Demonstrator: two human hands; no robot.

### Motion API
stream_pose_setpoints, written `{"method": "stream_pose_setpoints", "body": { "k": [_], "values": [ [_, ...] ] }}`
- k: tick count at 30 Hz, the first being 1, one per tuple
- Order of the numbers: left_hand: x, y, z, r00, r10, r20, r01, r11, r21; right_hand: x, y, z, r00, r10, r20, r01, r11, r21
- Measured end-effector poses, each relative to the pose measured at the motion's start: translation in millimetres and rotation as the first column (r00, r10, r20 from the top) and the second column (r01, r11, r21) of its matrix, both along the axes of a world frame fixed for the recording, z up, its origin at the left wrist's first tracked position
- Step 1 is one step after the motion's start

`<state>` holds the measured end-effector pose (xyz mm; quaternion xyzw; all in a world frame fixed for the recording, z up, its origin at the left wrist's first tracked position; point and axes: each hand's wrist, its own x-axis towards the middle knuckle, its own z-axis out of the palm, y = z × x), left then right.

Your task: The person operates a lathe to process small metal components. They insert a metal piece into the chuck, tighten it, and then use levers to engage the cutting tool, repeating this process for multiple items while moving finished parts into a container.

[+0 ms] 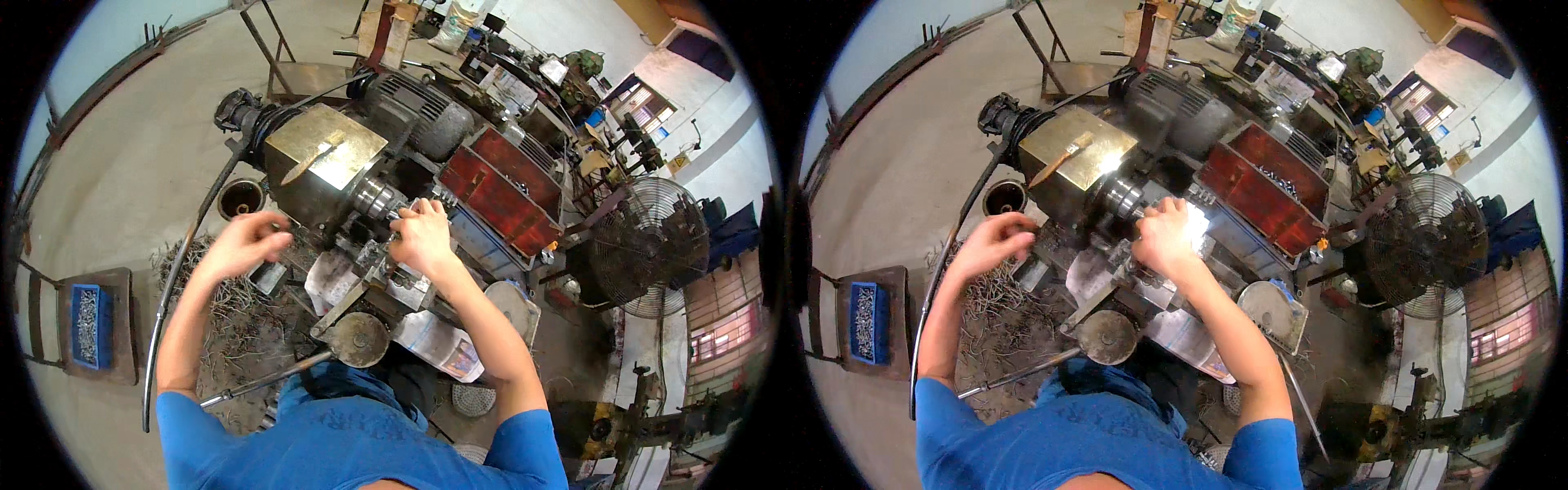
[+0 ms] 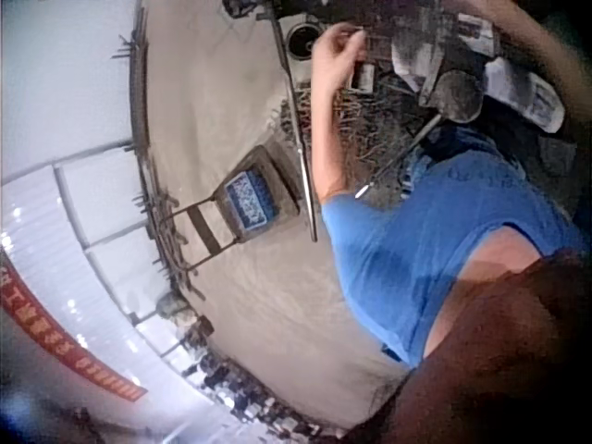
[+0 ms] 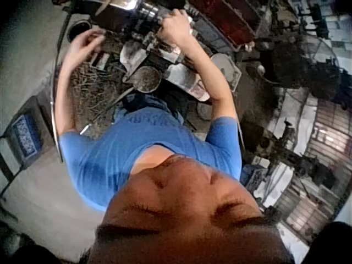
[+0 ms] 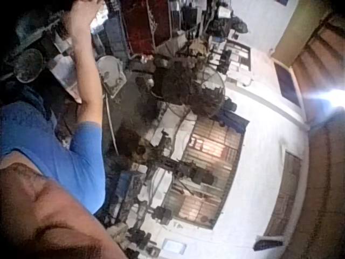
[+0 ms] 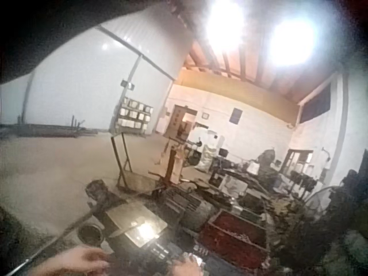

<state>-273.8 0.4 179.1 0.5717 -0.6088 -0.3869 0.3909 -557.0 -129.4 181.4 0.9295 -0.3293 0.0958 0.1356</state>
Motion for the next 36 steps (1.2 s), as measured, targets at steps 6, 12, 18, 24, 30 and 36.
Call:
{"method": "stream_pose_setpoints", "body": {
  "k": [6, 12, 18, 24, 30, 36],
  "values": [
    [86.3, 67.4, -12.1, 0.626, 0.44, 0.644, -0.461, 0.875, -0.149, 17.6, -33.1, -29.6, 0.995, -0.078, -0.056, 0.075, 0.996, -0.047],
    [127.2, 126.2, -63.2, 0.58, 0.479, 0.659, -0.586, 0.807, -0.071, 25.9, -36.1, -27.9, 0.99, -0.101, -0.101, 0.112, 0.988, 0.103],
    [126.4, 112.3, -108.3, 0.518, 0.505, 0.691, -0.567, 0.807, -0.165, 18.1, -42.2, -37.5, 0.999, -0.033, -0.022, 0.033, 0.999, 0.003],
    [203.3, 100.2, -119.3, 0.2, 0.316, 0.927, -0.591, 0.794, -0.143, 20.0, -34.7, -29.0, 0.992, -0.092, -0.09, 0.104, 0.986, 0.134],
    [304.8, 73.5, -121.8, -0.007, 0.355, 0.935, -0.447, 0.835, -0.321, 24.8, -35.5, -30.5, 0.979, -0.138, -0.153, 0.15, 0.986, 0.072],
    [269.8, 54.6, -114.9, 0.261, 0.655, 0.71, -0.483, 0.725, -0.491, 9.3, -13.3, -3.8, 0.995, -0.097, 0.015, 0.096, 0.994, 0.054]
  ]
}}
